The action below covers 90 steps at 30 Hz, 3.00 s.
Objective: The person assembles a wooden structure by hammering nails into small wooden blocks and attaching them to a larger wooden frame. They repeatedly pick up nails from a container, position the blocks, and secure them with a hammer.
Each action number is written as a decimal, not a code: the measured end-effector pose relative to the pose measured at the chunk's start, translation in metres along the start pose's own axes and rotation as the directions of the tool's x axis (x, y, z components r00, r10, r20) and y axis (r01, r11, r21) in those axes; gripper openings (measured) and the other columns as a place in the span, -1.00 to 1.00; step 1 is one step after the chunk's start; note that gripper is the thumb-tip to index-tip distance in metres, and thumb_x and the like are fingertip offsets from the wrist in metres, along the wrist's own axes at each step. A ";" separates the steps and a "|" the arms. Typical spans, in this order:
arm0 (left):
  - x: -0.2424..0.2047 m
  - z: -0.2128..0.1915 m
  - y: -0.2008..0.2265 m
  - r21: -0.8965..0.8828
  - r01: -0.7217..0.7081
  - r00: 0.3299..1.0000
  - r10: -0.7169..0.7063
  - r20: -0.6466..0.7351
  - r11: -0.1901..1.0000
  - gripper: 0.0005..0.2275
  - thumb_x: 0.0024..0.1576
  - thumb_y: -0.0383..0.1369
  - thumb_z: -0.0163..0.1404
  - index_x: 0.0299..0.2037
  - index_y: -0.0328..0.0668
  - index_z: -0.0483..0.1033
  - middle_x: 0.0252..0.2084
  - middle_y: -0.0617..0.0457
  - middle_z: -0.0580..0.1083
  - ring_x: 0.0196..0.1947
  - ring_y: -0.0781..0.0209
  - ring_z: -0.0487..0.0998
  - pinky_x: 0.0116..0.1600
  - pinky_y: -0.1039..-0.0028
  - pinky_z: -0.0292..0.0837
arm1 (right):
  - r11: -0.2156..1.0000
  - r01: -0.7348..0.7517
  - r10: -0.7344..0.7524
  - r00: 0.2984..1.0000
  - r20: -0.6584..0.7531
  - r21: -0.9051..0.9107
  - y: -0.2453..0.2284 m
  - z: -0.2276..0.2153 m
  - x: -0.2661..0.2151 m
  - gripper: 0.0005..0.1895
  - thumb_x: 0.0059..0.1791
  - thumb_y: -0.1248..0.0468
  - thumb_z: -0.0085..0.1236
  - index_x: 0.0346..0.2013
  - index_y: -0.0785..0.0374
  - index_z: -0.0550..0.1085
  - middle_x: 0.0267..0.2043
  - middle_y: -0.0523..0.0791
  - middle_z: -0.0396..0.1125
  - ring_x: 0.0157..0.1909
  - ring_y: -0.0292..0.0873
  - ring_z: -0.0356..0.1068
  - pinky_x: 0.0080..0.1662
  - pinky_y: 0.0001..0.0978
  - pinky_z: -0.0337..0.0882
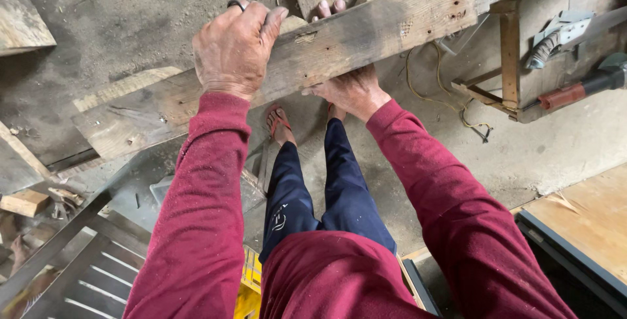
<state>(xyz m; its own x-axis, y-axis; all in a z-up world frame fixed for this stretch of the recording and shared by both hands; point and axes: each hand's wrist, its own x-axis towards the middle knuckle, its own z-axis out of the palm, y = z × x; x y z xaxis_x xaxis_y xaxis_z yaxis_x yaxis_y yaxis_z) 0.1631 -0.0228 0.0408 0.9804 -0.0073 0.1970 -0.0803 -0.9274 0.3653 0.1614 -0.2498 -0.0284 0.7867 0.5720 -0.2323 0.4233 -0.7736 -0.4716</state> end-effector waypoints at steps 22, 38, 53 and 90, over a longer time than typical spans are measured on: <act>-0.060 -0.079 -0.040 0.290 -0.244 0.845 0.056 0.532 0.925 0.13 -0.20 0.40 0.08 0.41 -0.44 0.17 -0.74 0.17 0.28 -0.82 0.41 0.23 -0.75 0.54 0.22 | 0.994 0.015 -0.017 1.000 0.018 0.110 -0.004 0.001 -0.016 0.02 -0.10 -0.35 0.37 0.43 0.17 0.26 0.53 0.08 0.08 0.57 0.18 0.03 0.50 0.05 0.07; -0.056 -0.081 -0.032 0.218 -0.098 0.830 -0.041 0.557 0.971 -0.04 -0.08 0.15 0.29 0.38 -0.42 0.21 -0.53 -0.07 0.53 -0.61 0.11 0.60 -0.52 0.35 0.53 | 0.998 0.012 -0.013 1.000 0.018 0.060 0.003 0.022 -0.008 -0.15 -0.06 -0.31 0.38 0.30 0.17 0.40 0.23 0.00 0.40 0.26 0.07 0.36 0.22 -0.04 0.38; -0.052 -0.084 -0.031 0.183 -0.056 0.819 -0.060 0.571 0.982 -0.07 -0.09 0.07 0.33 0.36 -0.42 0.22 -0.49 -0.08 0.55 -0.54 0.02 0.63 -0.47 0.26 0.55 | 0.992 0.037 -0.034 0.999 -0.024 0.117 0.024 0.037 -0.015 -0.18 -0.05 -0.30 0.34 0.23 0.24 0.42 0.19 0.07 0.38 0.21 0.10 0.38 0.20 -0.03 0.39; -0.059 -0.082 -0.028 0.237 -0.089 0.830 -0.059 0.554 0.968 -0.03 -0.09 0.12 0.32 0.37 -0.46 0.20 -0.53 -0.09 0.54 -0.61 0.09 0.62 -0.56 0.36 0.52 | 0.972 0.112 -0.134 0.986 -0.098 -0.207 0.048 0.062 -0.022 -0.26 -0.02 -0.32 0.29 0.14 0.21 0.51 0.03 0.05 0.45 0.02 0.06 0.45 0.00 -0.05 0.46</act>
<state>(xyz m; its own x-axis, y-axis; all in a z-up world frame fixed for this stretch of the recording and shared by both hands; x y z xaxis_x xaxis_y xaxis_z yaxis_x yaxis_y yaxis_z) 0.0931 0.0341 0.0941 0.9186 -0.1583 -0.3622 -0.1221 -0.9851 0.1207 0.1366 -0.2823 -0.0985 0.7631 0.6411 -0.0820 0.5922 -0.7443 -0.3086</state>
